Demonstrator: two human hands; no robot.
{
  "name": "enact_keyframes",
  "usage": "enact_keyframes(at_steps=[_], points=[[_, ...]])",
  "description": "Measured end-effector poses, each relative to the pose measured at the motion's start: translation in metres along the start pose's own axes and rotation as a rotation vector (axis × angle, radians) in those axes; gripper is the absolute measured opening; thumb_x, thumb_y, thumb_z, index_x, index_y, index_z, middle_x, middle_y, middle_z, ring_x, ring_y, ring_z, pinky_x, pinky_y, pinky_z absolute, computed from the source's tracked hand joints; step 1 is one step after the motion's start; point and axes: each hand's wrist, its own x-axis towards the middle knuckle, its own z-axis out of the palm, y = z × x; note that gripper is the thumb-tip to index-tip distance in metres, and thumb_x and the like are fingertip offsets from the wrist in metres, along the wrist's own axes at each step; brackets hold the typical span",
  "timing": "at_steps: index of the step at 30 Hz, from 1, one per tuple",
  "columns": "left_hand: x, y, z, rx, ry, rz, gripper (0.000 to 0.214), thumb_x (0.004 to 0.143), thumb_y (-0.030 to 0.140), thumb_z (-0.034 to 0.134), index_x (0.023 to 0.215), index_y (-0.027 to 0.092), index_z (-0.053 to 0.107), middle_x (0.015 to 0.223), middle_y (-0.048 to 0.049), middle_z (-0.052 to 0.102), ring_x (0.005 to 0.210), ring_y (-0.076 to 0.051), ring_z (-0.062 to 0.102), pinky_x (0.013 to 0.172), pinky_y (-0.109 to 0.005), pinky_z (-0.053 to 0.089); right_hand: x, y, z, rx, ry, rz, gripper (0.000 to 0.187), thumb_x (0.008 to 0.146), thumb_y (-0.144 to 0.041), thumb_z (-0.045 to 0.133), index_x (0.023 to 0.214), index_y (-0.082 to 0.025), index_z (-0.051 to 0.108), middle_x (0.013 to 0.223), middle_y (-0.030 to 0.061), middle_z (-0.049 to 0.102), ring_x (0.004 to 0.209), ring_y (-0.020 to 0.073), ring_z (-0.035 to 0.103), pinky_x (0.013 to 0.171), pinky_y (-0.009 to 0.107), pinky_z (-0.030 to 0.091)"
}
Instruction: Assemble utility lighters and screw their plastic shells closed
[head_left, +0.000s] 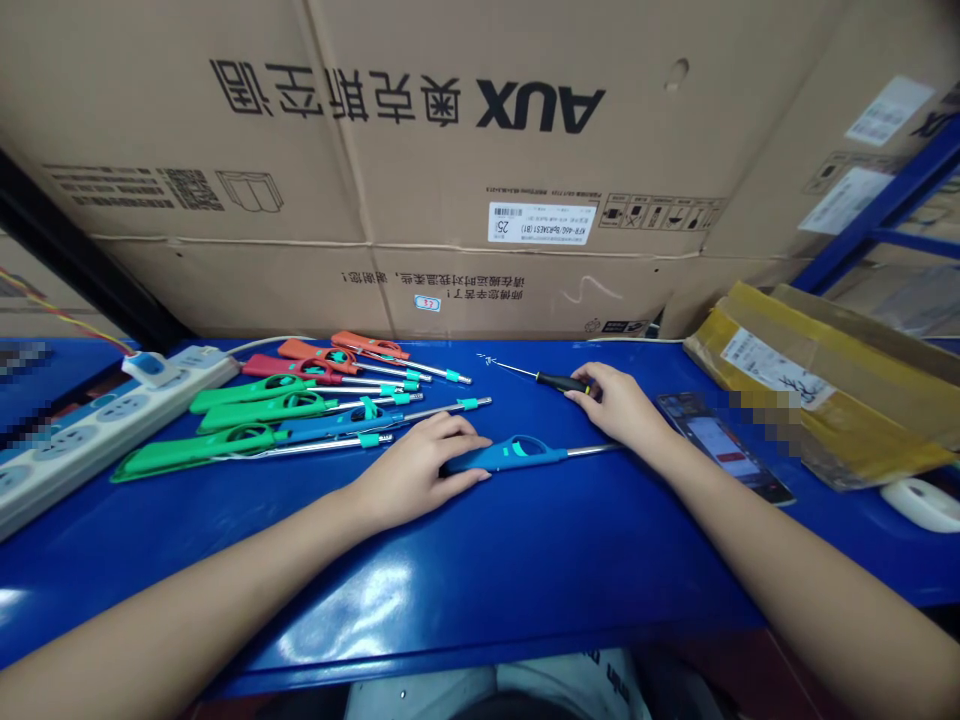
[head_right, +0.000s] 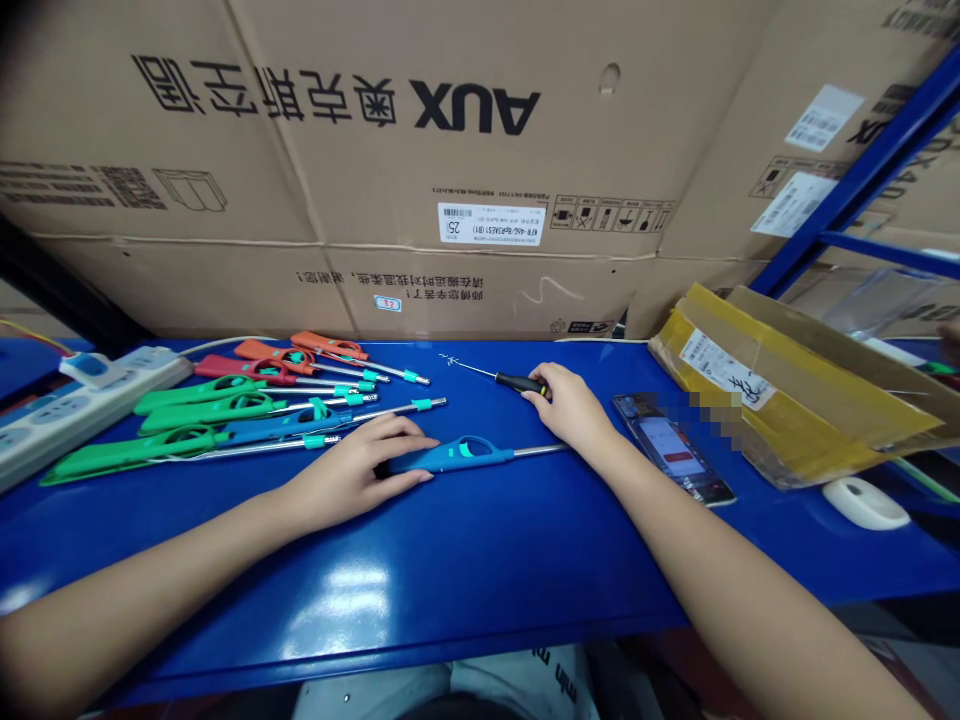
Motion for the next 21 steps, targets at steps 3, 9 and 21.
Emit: enact_keyframes(at_steps=[3, 9, 21], points=[[0.0, 0.001, 0.0, -0.002, 0.0, 0.002, 0.031, 0.098, 0.036, 0.063, 0.123, 0.019, 0.069, 0.11, -0.0093, 0.068, 0.104, -0.023, 0.064, 0.099, -0.042, 0.052, -0.001, -0.001, -0.001, 0.03, 0.019, -0.004, 0.01, 0.081, -0.027, 0.068, 0.087, -0.019, 0.067, 0.073, 0.0034, 0.066, 0.063, 0.0199, 0.059, 0.063, 0.033, 0.045], [0.001, 0.004, 0.0, -0.095, -0.009, -0.03, 0.028, 0.096, 0.033, 0.064, 0.121, 0.021, 0.07, 0.11, -0.0081, 0.068, 0.102, -0.022, 0.064, 0.095, -0.039, 0.053, -0.002, -0.007, -0.015, 0.138, 0.2, 0.05, 0.021, 0.089, -0.04, 0.061, 0.095, -0.02, 0.063, 0.083, 0.0068, 0.068, 0.068, 0.0201, 0.062, 0.063, 0.034, 0.05], [-0.001, 0.015, 0.002, -0.132, -0.054, -0.039, 0.031, 0.089, 0.037, 0.073, 0.116, 0.022, 0.072, 0.107, -0.0056, 0.07, 0.1, -0.023, 0.065, 0.094, -0.04, 0.051, -0.002, -0.085, -0.065, 0.967, 0.233, 0.048, 0.04, 0.088, -0.061, 0.067, 0.094, -0.025, 0.053, 0.087, 0.0014, 0.073, 0.055, 0.0121, 0.066, 0.042, 0.021, 0.052]])
